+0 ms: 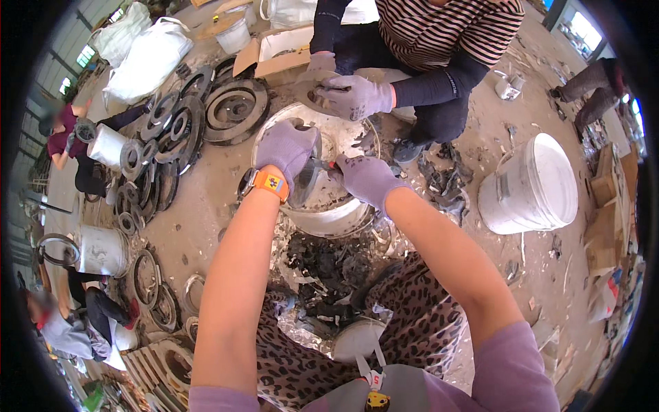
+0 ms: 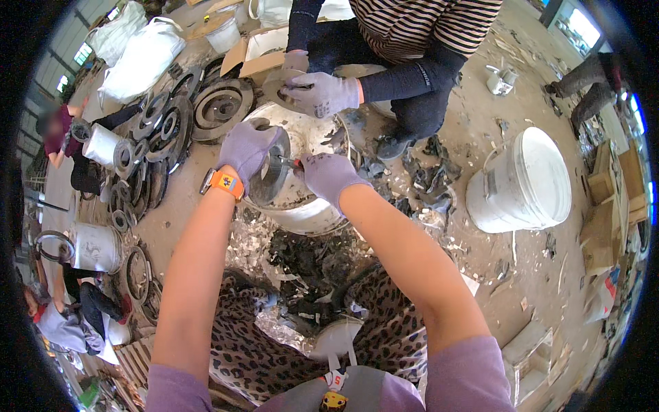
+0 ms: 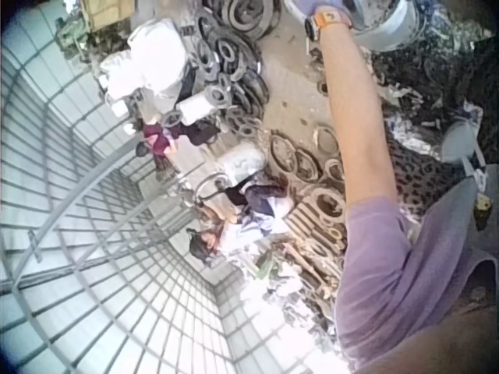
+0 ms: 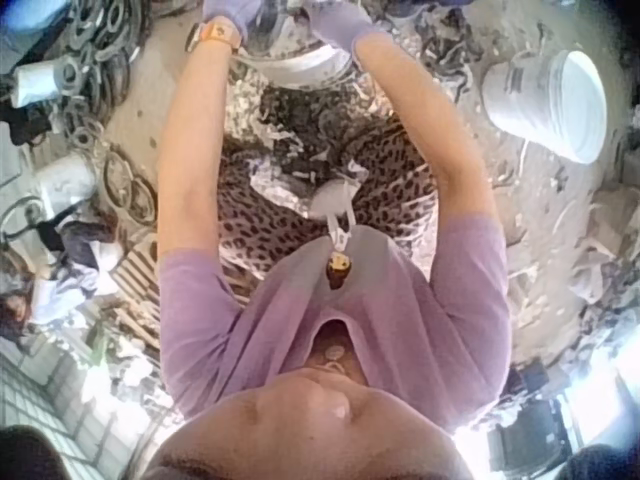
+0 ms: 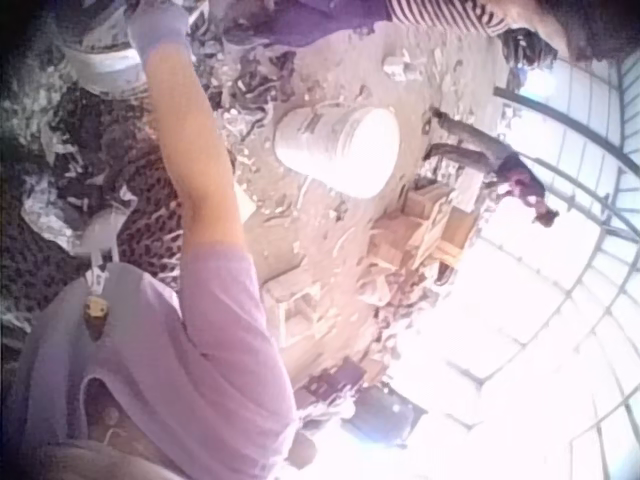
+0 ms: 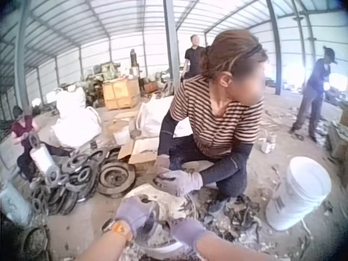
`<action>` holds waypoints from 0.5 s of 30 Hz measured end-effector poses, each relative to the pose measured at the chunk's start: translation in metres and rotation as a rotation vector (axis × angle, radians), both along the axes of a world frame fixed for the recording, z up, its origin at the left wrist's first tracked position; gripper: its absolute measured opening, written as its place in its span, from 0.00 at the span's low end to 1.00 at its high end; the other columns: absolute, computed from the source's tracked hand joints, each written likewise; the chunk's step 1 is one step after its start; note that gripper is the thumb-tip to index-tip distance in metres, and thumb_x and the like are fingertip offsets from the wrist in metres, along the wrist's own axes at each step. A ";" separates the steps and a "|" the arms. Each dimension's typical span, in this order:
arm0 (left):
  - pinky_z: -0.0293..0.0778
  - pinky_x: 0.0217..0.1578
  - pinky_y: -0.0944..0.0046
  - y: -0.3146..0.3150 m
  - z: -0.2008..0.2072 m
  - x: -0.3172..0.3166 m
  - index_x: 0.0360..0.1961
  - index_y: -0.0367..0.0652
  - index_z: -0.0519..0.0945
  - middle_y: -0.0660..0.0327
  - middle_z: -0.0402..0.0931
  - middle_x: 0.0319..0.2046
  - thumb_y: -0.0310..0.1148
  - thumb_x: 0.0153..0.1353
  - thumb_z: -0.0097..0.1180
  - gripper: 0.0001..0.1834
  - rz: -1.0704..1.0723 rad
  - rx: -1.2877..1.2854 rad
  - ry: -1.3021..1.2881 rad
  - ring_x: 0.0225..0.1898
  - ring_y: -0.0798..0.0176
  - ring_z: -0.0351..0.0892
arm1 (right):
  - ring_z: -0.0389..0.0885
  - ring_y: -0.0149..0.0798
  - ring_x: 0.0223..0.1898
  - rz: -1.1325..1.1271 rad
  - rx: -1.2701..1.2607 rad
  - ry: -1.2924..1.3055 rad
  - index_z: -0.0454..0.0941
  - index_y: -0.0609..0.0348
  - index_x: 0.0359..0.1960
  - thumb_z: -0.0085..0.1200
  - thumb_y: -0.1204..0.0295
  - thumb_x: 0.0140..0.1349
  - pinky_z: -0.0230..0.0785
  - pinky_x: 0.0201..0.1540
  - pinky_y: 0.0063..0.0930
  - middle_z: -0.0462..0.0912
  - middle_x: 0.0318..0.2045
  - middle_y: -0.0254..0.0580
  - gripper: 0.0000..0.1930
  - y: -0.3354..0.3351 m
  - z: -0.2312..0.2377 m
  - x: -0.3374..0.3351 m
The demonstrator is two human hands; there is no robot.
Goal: Scraping residue from circular metal rings using a hand tool while working in a group.
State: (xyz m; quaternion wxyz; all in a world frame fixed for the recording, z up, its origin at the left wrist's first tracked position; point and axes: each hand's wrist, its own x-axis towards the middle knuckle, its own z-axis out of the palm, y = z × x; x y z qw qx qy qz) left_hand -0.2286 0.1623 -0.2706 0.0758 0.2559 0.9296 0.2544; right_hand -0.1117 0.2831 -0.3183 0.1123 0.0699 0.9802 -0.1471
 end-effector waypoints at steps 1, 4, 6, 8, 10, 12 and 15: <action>0.73 0.46 0.56 -0.001 0.000 0.002 0.46 0.38 0.80 0.44 0.80 0.38 0.51 0.50 0.52 0.30 -0.005 -0.001 -0.002 0.42 0.45 0.80 | 0.82 0.53 0.40 0.007 -0.029 -0.027 0.67 0.66 0.45 0.35 0.56 0.70 0.74 0.40 0.44 0.82 0.37 0.53 0.22 0.000 0.004 0.001; 0.72 0.47 0.57 0.000 0.001 0.004 0.47 0.38 0.79 0.44 0.79 0.40 0.51 0.52 0.52 0.29 0.005 0.028 -0.020 0.44 0.45 0.79 | 0.80 0.53 0.43 0.124 -0.020 0.054 0.67 0.65 0.46 0.34 0.56 0.70 0.73 0.43 0.45 0.81 0.38 0.54 0.22 -0.008 -0.034 0.006; 0.72 0.48 0.57 -0.004 -0.005 0.003 0.47 0.39 0.79 0.44 0.79 0.41 0.51 0.53 0.52 0.29 -0.004 0.018 0.065 0.45 0.46 0.79 | 0.82 0.45 0.26 -0.048 -0.181 0.062 0.69 0.59 0.43 0.41 0.55 0.68 0.74 0.27 0.37 0.79 0.26 0.49 0.18 -0.016 -0.020 0.006; 0.72 0.48 0.58 -0.008 -0.003 0.007 0.47 0.39 0.79 0.44 0.79 0.41 0.51 0.53 0.53 0.29 -0.017 0.015 0.060 0.45 0.46 0.79 | 0.79 0.36 0.21 -0.336 -0.724 -0.355 0.68 0.61 0.40 0.42 0.53 0.68 0.71 0.20 0.32 0.78 0.23 0.44 0.20 -0.019 0.003 0.004; 0.72 0.48 0.58 -0.009 -0.002 0.010 0.47 0.39 0.80 0.44 0.79 0.42 0.52 0.53 0.53 0.29 -0.031 0.021 0.058 0.45 0.46 0.79 | 0.78 0.34 0.19 -0.306 -0.814 -0.357 0.68 0.60 0.39 0.42 0.51 0.67 0.70 0.19 0.29 0.77 0.22 0.42 0.21 -0.017 -0.003 0.006; 0.72 0.48 0.58 -0.013 -0.005 0.010 0.48 0.39 0.79 0.44 0.79 0.42 0.52 0.53 0.54 0.29 -0.015 0.112 0.060 0.45 0.46 0.79 | 0.76 0.32 0.18 -0.274 -0.905 -0.361 0.67 0.60 0.38 0.42 0.49 0.67 0.69 0.18 0.27 0.75 0.21 0.39 0.23 -0.015 -0.021 0.008; 0.73 0.45 0.57 -0.011 -0.011 0.007 0.46 0.38 0.80 0.45 0.80 0.40 0.51 0.54 0.55 0.28 -0.045 0.119 0.102 0.44 0.45 0.79 | 0.80 0.36 0.18 -0.234 -1.322 -0.344 0.71 0.64 0.36 0.42 0.48 0.66 0.72 0.19 0.31 0.80 0.22 0.43 0.26 -0.012 -0.039 0.016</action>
